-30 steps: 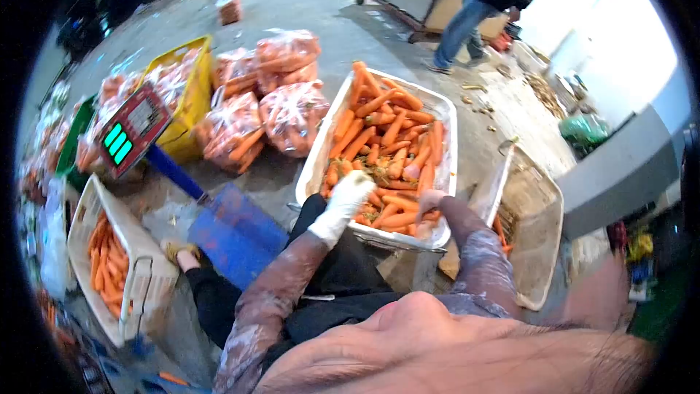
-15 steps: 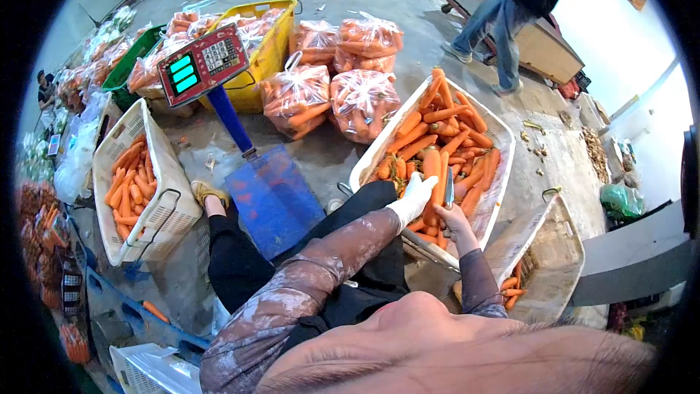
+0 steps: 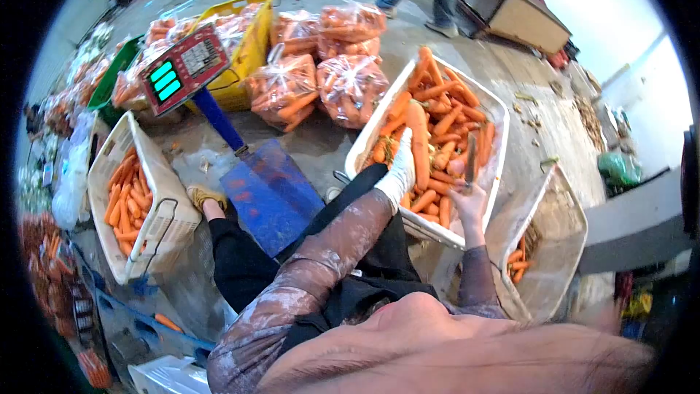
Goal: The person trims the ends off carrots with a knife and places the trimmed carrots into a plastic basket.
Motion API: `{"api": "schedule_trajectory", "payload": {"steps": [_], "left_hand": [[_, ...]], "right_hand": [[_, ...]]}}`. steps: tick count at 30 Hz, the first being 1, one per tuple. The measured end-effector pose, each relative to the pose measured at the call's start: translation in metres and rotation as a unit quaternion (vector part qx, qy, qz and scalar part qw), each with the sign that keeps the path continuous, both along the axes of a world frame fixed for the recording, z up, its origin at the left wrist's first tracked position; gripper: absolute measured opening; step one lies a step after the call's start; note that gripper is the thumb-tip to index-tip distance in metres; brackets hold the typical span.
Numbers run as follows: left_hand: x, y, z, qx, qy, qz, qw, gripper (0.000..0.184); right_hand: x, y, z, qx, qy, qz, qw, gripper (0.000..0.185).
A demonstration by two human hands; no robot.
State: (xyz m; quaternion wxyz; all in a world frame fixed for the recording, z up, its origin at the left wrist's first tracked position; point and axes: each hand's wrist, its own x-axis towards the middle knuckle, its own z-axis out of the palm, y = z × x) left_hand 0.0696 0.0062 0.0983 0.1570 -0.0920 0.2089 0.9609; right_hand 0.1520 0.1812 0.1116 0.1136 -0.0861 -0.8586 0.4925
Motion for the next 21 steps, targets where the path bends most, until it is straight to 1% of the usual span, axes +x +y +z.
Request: {"api": "schedule_trajectory", "payload": {"steps": [1, 3, 5, 6, 7, 9, 11, 13, 14, 15, 16, 17, 19, 20, 21], "left_hand": [[0.002, 0.000, 0.000, 0.014, -0.004, -0.001, 1.000, 0.054], [0.000, -0.002, -0.002, 0.045, -0.022, 0.008, 0.999, 0.053], [0.001, -0.010, -0.007, 0.046, 0.021, -0.041, 0.998, 0.052], [0.004, -0.012, 0.005, 0.029, -0.006, -0.037, 0.999, 0.055], [0.003, -0.014, 0.003, 0.057, 0.025, -0.056, 0.997, 0.055], [0.007, -0.017, 0.010, 0.062, 0.034, -0.062, 0.996, 0.056], [0.013, -0.018, 0.016, 0.047, 0.041, -0.056, 0.996, 0.054], [0.015, -0.016, 0.017, 0.034, 0.048, -0.050, 0.997, 0.053], [0.016, -0.013, 0.018, 0.007, 0.018, -0.013, 1.000, 0.051], [0.017, -0.011, 0.018, -0.020, -0.013, 0.024, 0.999, 0.049], [0.018, -0.014, 0.017, -0.008, -0.013, 0.017, 1.000, 0.046], [0.019, -0.013, 0.018, -0.009, -0.011, 0.016, 1.000, 0.046], [0.018, -0.012, 0.017, -0.014, -0.021, 0.031, 0.999, 0.045], [0.017, -0.012, 0.016, 0.013, -0.028, 0.017, 0.999, 0.045], [0.016, -0.012, 0.015, 0.013, -0.027, 0.016, 0.999, 0.045]], "right_hand": [[0.005, -0.004, 0.001, 0.073, 0.059, 0.003, 0.996, 0.026], [0.019, -0.029, 0.033, 0.135, 0.080, -0.013, 0.988, 0.021], [0.017, -0.030, 0.031, 0.162, 0.104, -0.025, 0.981, 0.024], [0.016, -0.031, 0.034, 0.209, 0.093, -0.024, 0.973, 0.020], [0.014, -0.032, 0.040, 0.208, 0.095, -0.028, 0.973, 0.020], [0.013, -0.035, 0.047, 0.295, 0.195, 0.006, 0.935, 0.015], [0.013, -0.037, 0.046, 0.294, 0.184, 0.007, 0.938, 0.015], [0.014, -0.039, 0.047, 0.369, 0.175, 0.013, 0.913, 0.015], [0.013, -0.039, 0.047, 0.369, 0.176, 0.012, 0.913, 0.015], [0.013, -0.039, 0.046, 0.388, 0.144, 0.017, 0.910, 0.015], [0.012, -0.038, 0.044, 0.406, 0.112, 0.022, 0.906, 0.017], [0.012, -0.038, 0.043, 0.406, 0.113, 0.020, 0.907, 0.017], [0.011, -0.036, 0.040, 0.452, 0.124, 0.004, 0.884, 0.020], [0.010, -0.035, 0.039, 0.451, 0.125, 0.001, 0.884, 0.020], [0.009, -0.035, 0.038, 0.454, 0.139, 0.000, 0.880, 0.022]]}}
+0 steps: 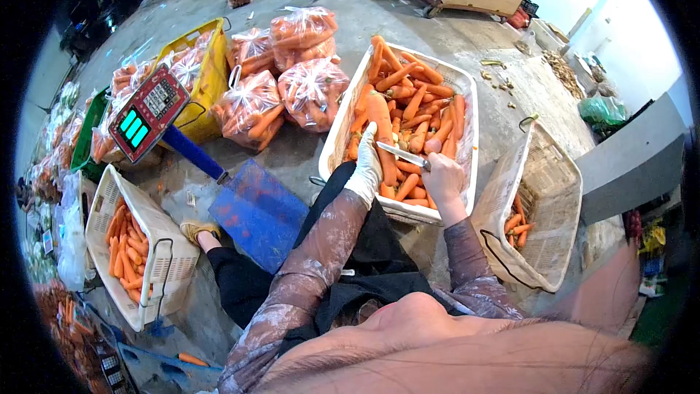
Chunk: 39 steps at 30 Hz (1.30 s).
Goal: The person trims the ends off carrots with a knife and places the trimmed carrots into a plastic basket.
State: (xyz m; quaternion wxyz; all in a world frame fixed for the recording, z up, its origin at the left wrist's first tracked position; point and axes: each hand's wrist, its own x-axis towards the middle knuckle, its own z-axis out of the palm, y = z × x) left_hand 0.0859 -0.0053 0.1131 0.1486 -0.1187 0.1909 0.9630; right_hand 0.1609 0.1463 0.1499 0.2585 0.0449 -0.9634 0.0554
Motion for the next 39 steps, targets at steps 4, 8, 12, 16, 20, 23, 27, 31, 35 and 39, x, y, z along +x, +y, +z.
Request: {"api": "schedule_trajectory", "payload": {"steps": [4, 8, 12, 16, 20, 23, 27, 31, 35, 39], "left_hand": [[-0.003, -0.001, -0.009, -0.010, 0.039, -0.030, 0.999, 0.047], [-0.003, 0.002, -0.009, -0.026, 0.056, -0.032, 0.998, 0.054], [0.000, 0.009, -0.003, -0.042, 0.009, 0.030, 0.999, 0.058], [0.002, 0.011, -0.006, -0.085, 0.052, -0.011, 0.995, 0.061], [-0.003, 0.012, -0.014, -0.049, 0.040, 0.012, 0.998, 0.062], [-0.005, 0.006, -0.021, -0.021, 0.052, 0.001, 0.998, 0.059], [-0.005, 0.001, -0.018, -0.023, 0.042, 0.019, 0.999, 0.054], [-0.012, 0.002, -0.024, 0.008, 0.028, -0.024, 0.999, 0.052], [-0.005, 0.005, -0.015, -0.016, 0.041, -0.060, 0.997, 0.051], [0.003, 0.004, 0.001, -0.040, 0.040, -0.057, 0.997, 0.051]], "right_hand": [[-0.003, 0.001, -0.001, -0.002, 0.007, -0.010, 1.000, 0.022], [-0.002, -0.002, 0.005, 0.012, -0.027, -0.039, 0.999, 0.024], [-0.016, 0.009, -0.008, 0.028, 0.009, -0.036, 0.999, 0.025], [-0.025, 0.009, -0.020, 0.020, 0.017, -0.063, 0.998, 0.022], [-0.022, -0.010, -0.031, -0.025, -0.023, -0.099, 0.995, 0.024], [-0.028, -0.015, -0.069, -0.327, -0.144, -0.083, 0.930, 0.035], [-0.029, -0.018, -0.067, -0.282, -0.153, -0.087, 0.943, 0.030], [-0.027, -0.014, -0.021, -0.087, 0.008, -0.095, 0.992, 0.018], [-0.033, 0.000, 0.000, -0.005, 0.048, -0.074, 0.996, 0.026], [-0.035, 0.004, 0.002, 0.015, 0.042, -0.074, 0.996, 0.022]]}}
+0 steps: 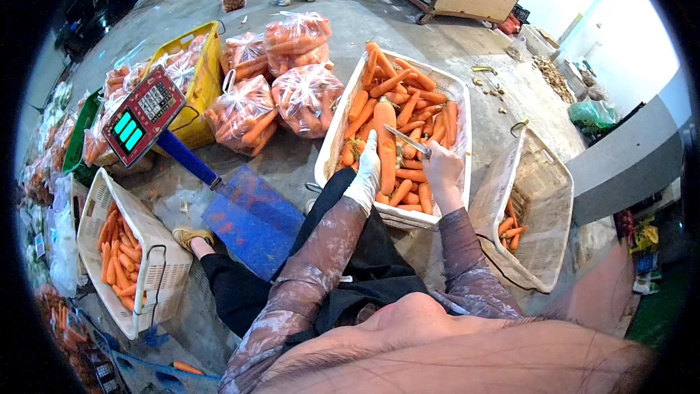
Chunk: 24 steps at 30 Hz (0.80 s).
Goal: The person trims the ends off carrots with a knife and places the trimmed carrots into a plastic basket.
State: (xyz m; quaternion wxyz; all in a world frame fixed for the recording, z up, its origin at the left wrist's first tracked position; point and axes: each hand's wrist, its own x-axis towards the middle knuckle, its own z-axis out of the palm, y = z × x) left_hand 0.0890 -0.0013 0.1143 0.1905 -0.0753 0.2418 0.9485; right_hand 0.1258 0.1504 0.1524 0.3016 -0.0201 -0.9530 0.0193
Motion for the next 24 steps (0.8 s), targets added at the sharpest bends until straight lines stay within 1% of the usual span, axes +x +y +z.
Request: {"api": "schedule_trajectory", "payload": {"steps": [2, 4, 5, 8, 10, 14, 15, 17, 18, 19, 20, 21, 23, 24], "left_hand": [[0.000, 0.001, 0.002, 0.012, -0.015, -0.011, 1.000, 0.050], [0.003, 0.003, 0.012, 0.029, -0.037, 0.027, 0.999, 0.050], [0.004, 0.003, 0.012, 0.027, -0.037, 0.027, 0.999, 0.050], [0.001, 0.001, 0.004, 0.031, -0.032, 0.010, 0.999, 0.050], [-0.001, -0.003, -0.006, 0.003, 0.024, -0.038, 0.999, 0.049], [-0.004, -0.003, -0.016, -0.022, 0.019, -0.053, 0.998, 0.052], [-0.005, -0.003, -0.017, -0.033, 0.013, -0.071, 0.997, 0.053], [-0.006, -0.001, -0.018, -0.044, 0.008, -0.091, 0.995, 0.055], [-0.004, 0.003, -0.018, -0.068, 0.025, -0.068, 0.995, 0.057], [-0.003, 0.006, -0.018, -0.091, 0.044, -0.044, 0.994, 0.059], [-0.002, 0.006, -0.018, -0.091, 0.045, -0.047, 0.994, 0.059], [-0.003, 0.005, -0.021, -0.081, 0.034, -0.055, 0.995, 0.060], [-0.004, 0.006, -0.022, -0.070, 0.026, -0.063, 0.995, 0.061], [-0.005, 0.006, -0.024, -0.049, 0.019, -0.062, 0.997, 0.062]], "right_hand": [[0.000, 0.002, -0.001, 0.001, 0.010, 0.025, 1.000, 0.022], [-0.001, 0.005, -0.002, 0.001, 0.014, 0.036, 0.999, 0.025], [-0.002, 0.007, -0.002, 0.003, 0.019, 0.046, 0.999, 0.028], [-0.004, 0.010, -0.005, -0.002, 0.015, 0.056, 0.998, 0.026], [-0.006, 0.012, -0.007, -0.008, 0.015, 0.066, 0.998, 0.024], [-0.007, 0.018, -0.007, -0.010, 0.020, 0.100, 0.995, 0.020], [-0.007, 0.019, -0.008, -0.011, 0.020, 0.100, 0.995, 0.020], [-0.008, 0.022, -0.008, 0.008, 0.002, 0.071, 0.997, 0.017], [-0.009, 0.022, -0.010, 0.007, 0.003, 0.069, 0.998, 0.017], [-0.010, 0.022, -0.013, -0.003, 0.008, 0.043, 0.999, 0.015], [-0.011, 0.020, -0.017, -0.012, 0.015, 0.016, 1.000, 0.014], [-0.011, 0.018, -0.023, -0.012, 0.017, 0.014, 1.000, 0.014], [-0.009, 0.008, -0.035, -0.049, 0.002, -0.014, 0.999, 0.015], [-0.010, -0.001, -0.045, -0.117, -0.077, -0.036, 0.989, 0.021]]}}
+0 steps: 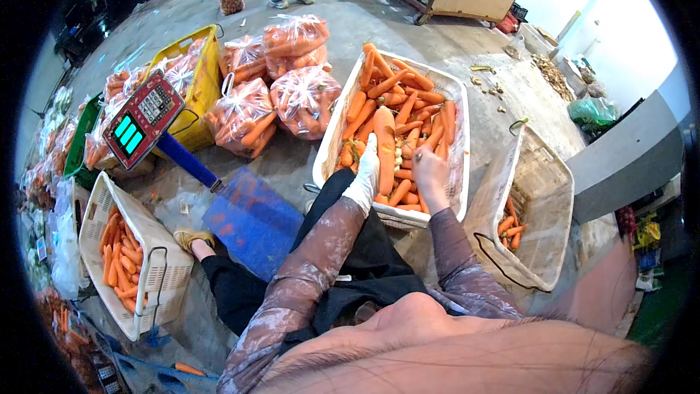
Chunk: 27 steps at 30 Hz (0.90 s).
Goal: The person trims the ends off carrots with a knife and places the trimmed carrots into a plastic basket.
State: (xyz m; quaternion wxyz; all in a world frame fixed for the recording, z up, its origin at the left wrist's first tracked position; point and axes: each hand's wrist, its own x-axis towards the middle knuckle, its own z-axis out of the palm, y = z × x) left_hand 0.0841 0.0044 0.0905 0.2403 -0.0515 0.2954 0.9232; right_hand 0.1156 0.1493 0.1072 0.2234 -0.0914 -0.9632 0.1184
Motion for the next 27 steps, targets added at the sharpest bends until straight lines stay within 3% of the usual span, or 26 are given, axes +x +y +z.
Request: {"api": "schedule_trajectory", "payload": {"steps": [1, 3, 6, 7, 9, 10, 12, 14, 17, 23, 25, 27], "left_hand": [[0.004, -0.003, 0.009, 0.019, -0.008, 0.001, 1.000, 0.063], [0.010, -0.006, 0.022, 0.011, -0.016, 0.028, 0.999, 0.064], [0.021, -0.018, 0.039, -0.024, 0.016, 0.025, 0.999, 0.058], [0.019, -0.017, 0.032, -0.025, 0.019, 0.024, 0.999, 0.058], [0.009, -0.011, 0.013, -0.169, 0.132, 0.062, 0.975, 0.056], [0.004, -0.006, 0.004, -0.172, 0.168, 0.071, 0.968, 0.054], [0.009, -0.001, 0.009, -0.192, 0.238, 0.081, 0.949, 0.047], [0.025, -0.002, 0.031, -0.236, 0.281, 0.077, 0.927, 0.041], [0.019, 0.008, 0.018, -0.300, 0.339, 0.126, 0.883, 0.046], [0.022, 0.006, 0.016, -0.355, 0.355, 0.150, 0.852, 0.037], [0.018, 0.012, 0.012, -0.361, 0.325, 0.150, 0.861, 0.039], [0.019, 0.014, 0.015, -0.360, 0.309, 0.129, 0.871, 0.035]], "right_hand": [[-0.002, -0.007, -0.013, -0.063, -0.078, -0.027, 0.995, 0.026], [-0.005, -0.011, -0.033, -0.283, -0.103, 0.071, 0.951, 0.029], [-0.014, -0.006, -0.031, -0.339, -0.156, 0.073, 0.925, 0.030], [-0.012, -0.009, -0.018, -0.291, -0.049, 0.081, 0.952, 0.029], [-0.005, -0.004, 0.023, -0.137, 0.075, 0.085, 0.984, 0.024], [-0.004, 0.000, 0.040, -0.134, 0.077, 0.082, 0.984, 0.024], [-0.003, 0.010, 0.069, 0.057, 0.102, 0.076, 0.990, 0.032], [-0.001, 0.012, 0.092, 0.077, 0.105, 0.084, 0.988, 0.034], [-0.002, 0.019, 0.102, 0.105, 0.099, 0.100, 0.984, 0.034], [-0.020, 0.042, 0.073, 0.074, 0.045, 0.091, 0.992, 0.025], [-0.039, 0.059, 0.064, 0.104, -0.116, 0.106, 0.982, 0.019], [-0.051, 0.062, 0.066, 0.104, -0.172, 0.086, 0.976, 0.022]]}}
